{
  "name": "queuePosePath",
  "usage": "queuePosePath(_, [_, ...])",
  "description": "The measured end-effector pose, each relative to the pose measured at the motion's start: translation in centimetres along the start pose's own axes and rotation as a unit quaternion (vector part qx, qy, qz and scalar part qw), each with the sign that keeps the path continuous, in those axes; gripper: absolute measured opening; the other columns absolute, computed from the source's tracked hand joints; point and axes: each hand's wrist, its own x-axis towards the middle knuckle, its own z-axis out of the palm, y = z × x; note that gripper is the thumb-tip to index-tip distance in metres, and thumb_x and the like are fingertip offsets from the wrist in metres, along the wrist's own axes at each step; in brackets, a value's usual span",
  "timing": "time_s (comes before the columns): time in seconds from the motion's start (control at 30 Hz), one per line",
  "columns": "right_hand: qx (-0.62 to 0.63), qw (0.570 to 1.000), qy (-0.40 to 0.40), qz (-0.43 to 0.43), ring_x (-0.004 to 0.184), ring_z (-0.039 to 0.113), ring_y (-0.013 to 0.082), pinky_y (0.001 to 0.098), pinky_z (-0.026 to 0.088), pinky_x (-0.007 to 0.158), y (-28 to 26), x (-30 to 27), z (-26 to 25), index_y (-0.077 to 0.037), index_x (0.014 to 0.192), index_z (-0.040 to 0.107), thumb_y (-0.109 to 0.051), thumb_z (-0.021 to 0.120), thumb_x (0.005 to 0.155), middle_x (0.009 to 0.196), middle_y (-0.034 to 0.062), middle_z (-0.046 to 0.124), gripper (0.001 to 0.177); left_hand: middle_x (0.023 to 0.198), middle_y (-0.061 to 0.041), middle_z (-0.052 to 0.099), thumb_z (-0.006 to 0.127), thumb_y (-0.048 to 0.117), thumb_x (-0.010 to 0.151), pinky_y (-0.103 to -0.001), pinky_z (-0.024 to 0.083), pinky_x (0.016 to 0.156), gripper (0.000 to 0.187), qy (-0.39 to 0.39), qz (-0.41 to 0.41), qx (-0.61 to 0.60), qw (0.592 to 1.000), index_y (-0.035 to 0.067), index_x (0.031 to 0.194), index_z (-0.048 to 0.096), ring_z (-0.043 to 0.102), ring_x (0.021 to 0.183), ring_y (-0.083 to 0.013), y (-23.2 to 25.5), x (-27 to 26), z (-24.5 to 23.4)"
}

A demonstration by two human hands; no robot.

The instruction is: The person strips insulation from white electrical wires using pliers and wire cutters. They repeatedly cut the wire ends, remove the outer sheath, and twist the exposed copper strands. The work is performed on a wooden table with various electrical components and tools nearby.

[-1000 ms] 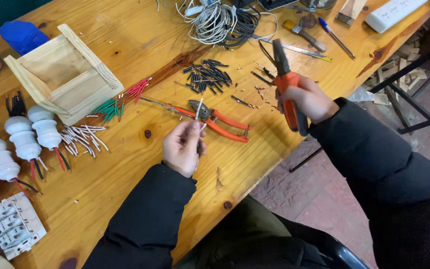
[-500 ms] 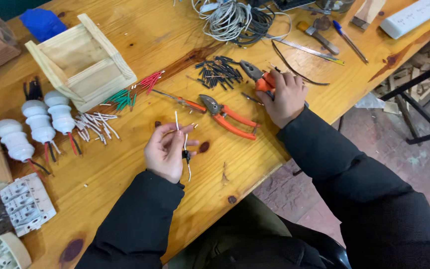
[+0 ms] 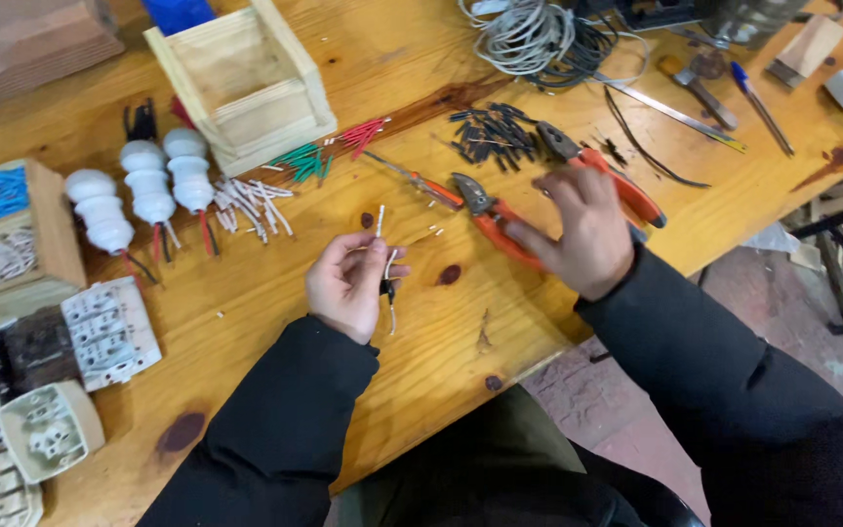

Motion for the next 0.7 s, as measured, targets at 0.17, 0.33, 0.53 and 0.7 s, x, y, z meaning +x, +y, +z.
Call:
queuePosePath(0.17, [-0.054,0.989,-0.141,0.009,0.103,0.067,0.0335,0.0418,0.051,0.091,-0.3,-1.2,2.2,-0.004,0.129,0.066,-0.057,0.087,0.073,0.106,0.0146,0.066,0.080,0.092,-0.022,0.077,0.068,0.023,0.101,-0.033,0.066,0.062,0.021,0.008,0.000,-0.006,1.000,0.004,0.109,0.062,0.079,0.075,-0.0261,0.2,-0.2,-0.6])
queuePosePath(0.33, [-0.093,0.963,-0.229,0.103,0.113,0.067,0.0293,0.0421,0.057,0.087,1.3,-1.5,2.9,-0.012,0.141,0.062,-0.055,0.083,0.077,0.112,0.0085,0.066,0.080,0.091,-0.021,0.078,0.067,0.025,0.101,-0.031,0.066,0.062,0.022,-0.005,-0.007,-0.017,1.000,0.005,0.106,0.060,0.079,0.075,-0.0245,0.7,-0.4,-1.4])
queuePosePath(0.53, [0.022,0.990,-0.112,0.083,0.108,0.063,0.0482,0.0569,0.058,0.081,-2.1,2.2,-0.7,0.007,0.143,0.056,-0.029,0.089,0.081,0.119,0.0251,0.056,0.079,0.090,-0.023,0.076,0.059,0.021,0.104,-0.029,0.064,0.053,0.018,-0.038,-0.021,-0.063,0.997,0.005,0.109,0.054,0.077,0.067,-0.0232,1.7,-0.6,-2.2])
queuePosePath(0.7, [0.389,0.897,-0.103,0.184,0.111,0.061,0.0351,0.0551,0.060,0.082,-4.7,4.7,1.3,0.003,0.143,0.043,-0.006,0.086,0.083,0.122,0.0189,0.048,0.074,0.091,-0.025,0.076,0.054,0.011,0.103,-0.030,0.065,0.054,0.018,-0.034,-0.014,-0.068,0.997,0.000,0.117,0.058,0.076,0.066,-0.0248,2.1,-0.7,-2.7])
